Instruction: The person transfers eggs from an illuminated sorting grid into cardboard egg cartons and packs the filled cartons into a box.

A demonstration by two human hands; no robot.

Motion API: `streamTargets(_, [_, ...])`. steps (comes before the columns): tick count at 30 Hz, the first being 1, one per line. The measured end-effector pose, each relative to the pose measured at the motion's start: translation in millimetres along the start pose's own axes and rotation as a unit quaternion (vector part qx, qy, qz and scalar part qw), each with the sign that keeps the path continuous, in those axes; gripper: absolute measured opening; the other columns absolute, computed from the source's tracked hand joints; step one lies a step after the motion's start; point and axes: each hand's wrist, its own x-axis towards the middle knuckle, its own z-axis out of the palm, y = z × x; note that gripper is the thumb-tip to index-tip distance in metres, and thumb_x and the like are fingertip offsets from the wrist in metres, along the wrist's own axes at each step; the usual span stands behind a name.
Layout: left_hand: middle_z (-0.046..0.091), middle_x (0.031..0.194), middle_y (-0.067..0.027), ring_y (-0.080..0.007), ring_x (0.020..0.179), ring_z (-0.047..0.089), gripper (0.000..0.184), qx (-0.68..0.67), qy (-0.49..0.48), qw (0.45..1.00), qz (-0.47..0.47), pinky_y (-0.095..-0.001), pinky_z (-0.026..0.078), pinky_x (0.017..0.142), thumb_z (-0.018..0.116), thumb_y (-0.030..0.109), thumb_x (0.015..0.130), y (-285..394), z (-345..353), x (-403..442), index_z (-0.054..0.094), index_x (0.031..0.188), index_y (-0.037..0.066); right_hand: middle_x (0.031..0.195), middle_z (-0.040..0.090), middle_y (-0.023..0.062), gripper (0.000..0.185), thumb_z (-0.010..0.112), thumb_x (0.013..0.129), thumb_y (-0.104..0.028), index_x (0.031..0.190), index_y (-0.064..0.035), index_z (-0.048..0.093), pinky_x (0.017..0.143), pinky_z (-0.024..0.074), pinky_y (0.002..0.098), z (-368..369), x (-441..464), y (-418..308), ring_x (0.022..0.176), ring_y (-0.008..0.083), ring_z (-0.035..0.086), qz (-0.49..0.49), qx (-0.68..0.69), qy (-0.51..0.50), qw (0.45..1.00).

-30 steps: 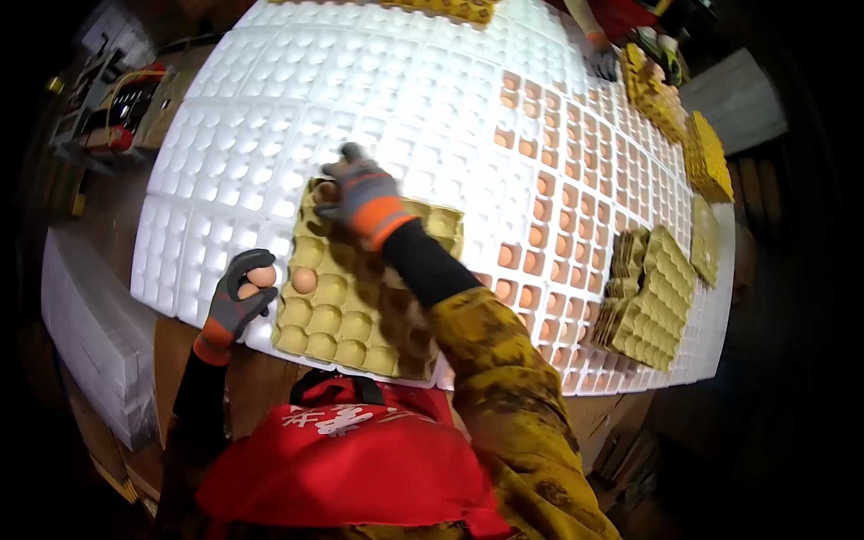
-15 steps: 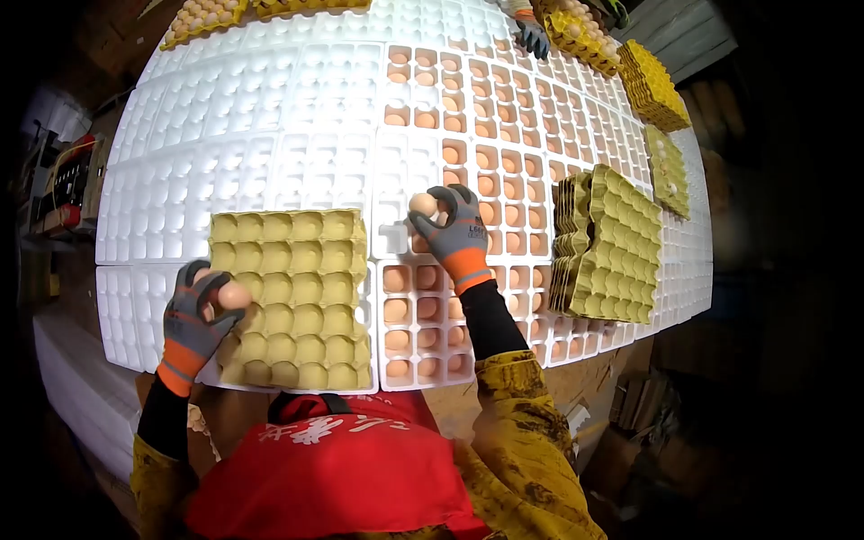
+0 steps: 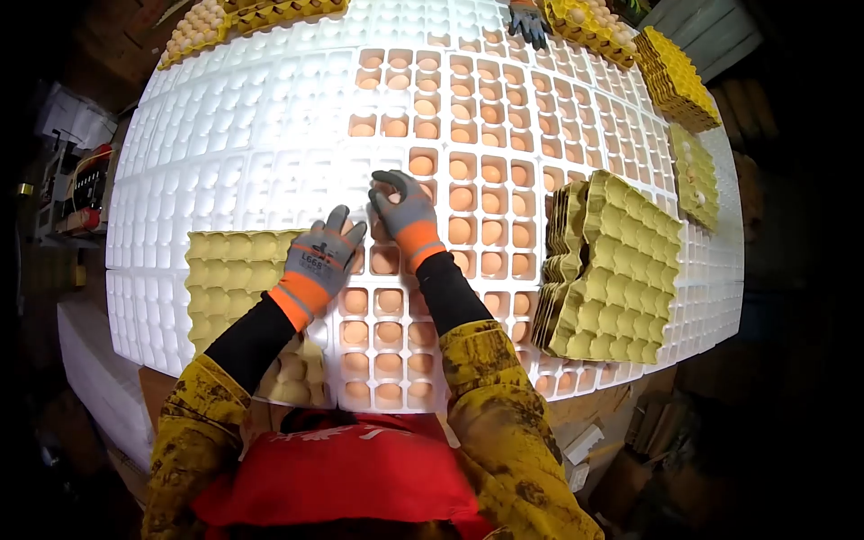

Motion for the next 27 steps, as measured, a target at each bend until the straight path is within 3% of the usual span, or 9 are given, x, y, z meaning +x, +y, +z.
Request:
streamTargets(3, [0.054, 0.138, -0.0171, -0.034, 0.097, 0.066, 0.054, -0.047, -0.035, 0.998, -0.026, -0.0432, 0.055, 0.084, 0.06, 0.032, 0.092, -2, 1, 18, 0.051, 0.143, 0.017, 0.113, 0.064, 0.0081, 0.038, 0.064, 0.096, -0.02, 0.131, -0.0047, 0.06, 0.076, 0.0586, 0.0342, -21, 6, -11, 0.094, 0.0182, 0.065, 0.12, 0.411, -0.008, 0.904])
streamTargets(6, [0.058, 0.132, -0.0164, -0.0372, 0.105, 0.064, 0.05, -0.123, 0.039, 0.991, -0.045, -0.0427, 0.053, 0.091, 0.058, 0.033, 0.096, -4, 12, 29, 0.051, 0.142, 0.014, 0.121, 0.062, 0.0086, 0.04, 0.065, 0.095, -0.019, 0.131, -0.0032, 0.059, 0.086, 0.056, 0.0293, -24, 24, -4, 0.101, 0.0189, 0.064, 0.028, 0.361, 0.024, 0.932])
streamTargets(9, [0.057, 0.131, -0.0177, -0.0367, 0.114, 0.06, 0.049, -0.346, 0.227, 0.905, -0.097, -0.0451, 0.05, 0.093, 0.062, 0.029, 0.094, -17, 4, 47, 0.053, 0.139, 0.015, 0.13, 0.061, 0.013, 0.039, 0.063, 0.094, -0.016, 0.131, -0.006, 0.06, 0.099, 0.0489, 0.0374, -6, 48, 8, 0.118, 0.0275, 0.06, -0.148, 0.065, 0.059, 0.985])
streamTargets(12, [0.057, 0.136, -0.018, -0.0356, 0.126, 0.053, 0.054, -0.191, 0.277, 0.941, -0.027, -0.0437, 0.04, 0.109, 0.058, 0.009, 0.09, -30, 34, 84, 0.049, 0.143, 0.008, 0.14, 0.057, 0.0144, 0.038, 0.06, 0.095, -0.016, 0.133, -0.0111, 0.06, 0.111, 0.0395, 0.0437, 4, 62, 35, 0.13, 0.0358, 0.052, -0.279, -0.238, 0.092, 0.926])
streamTargets(14, [0.047, 0.149, -0.0159, -0.0324, 0.137, 0.044, 0.064, -0.126, 0.213, 0.968, -0.047, -0.0512, 0.02, 0.12, 0.057, 0.01, 0.09, -30, 56, 87, 0.038, 0.151, 0.008, 0.138, 0.058, 0.0153, 0.038, 0.059, 0.097, -0.017, 0.134, -0.0093, 0.059, 0.11, 0.0407, 0.0431, -5, 49, 20, 0.13, 0.0362, 0.052, -0.235, -0.131, 0.087, 0.959])
streamTargets(18, [0.048, 0.147, -0.0175, -0.035, 0.139, 0.041, 0.063, -0.298, 0.325, 0.896, -0.058, -0.0427, 0.031, 0.117, 0.065, 0.005, 0.087, -44, -16, 16, 0.045, 0.147, 0.004, 0.112, 0.068, 0.006, 0.038, 0.054, 0.102, -0.008, 0.14, -0.0071, 0.056, 0.081, 0.0517, 0.0256, -28, -26, -12, 0.092, 0.0104, 0.063, -0.17, 0.007, 0.124, 0.978])
streamTargets(20, [0.046, 0.15, -0.0156, -0.0301, 0.141, 0.039, 0.061, -0.249, 0.353, 0.894, -0.117, -0.0394, 0.029, 0.119, 0.061, -0.001, 0.09, -74, -29, -49, 0.043, 0.147, 0.0, 0.107, 0.068, 0.0115, 0.036, 0.057, 0.099, -0.011, 0.134, -0.0031, 0.06, 0.083, 0.0533, 0.0316, -26, -78, -36, 0.091, 0.0199, 0.066, -0.046, -0.003, 0.056, 0.997])
streamTargets(25, [0.05, 0.147, -0.0164, -0.0267, 0.135, 0.047, 0.058, -0.244, 0.259, 0.838, -0.413, -0.0365, 0.038, 0.112, 0.062, 0.021, 0.1, -199, 41, -248, 0.041, 0.149, -0.001, 0.1, 0.066, 0.0078, 0.048, 0.063, 0.097, -0.016, 0.143, -0.0062, 0.051, 0.075, 0.0517, 0.0293, 35, -191, -41, 0.083, 0.0153, 0.063, 0.072, 0.032, -0.172, 0.982])
streamTargets(27, [0.06, 0.136, -0.0133, -0.0218, 0.122, 0.057, 0.053, -0.41, 0.175, 0.765, -0.464, -0.0331, 0.045, 0.103, 0.064, 0.027, 0.1, -210, 57, -291, 0.05, 0.143, -0.001, 0.106, 0.064, 0.0089, 0.062, 0.068, 0.096, -0.021, 0.15, -0.0049, 0.041, 0.075, 0.0509, 0.0296, 69, -210, -49, 0.085, 0.0165, 0.062, 0.109, -0.024, -0.224, 0.968])
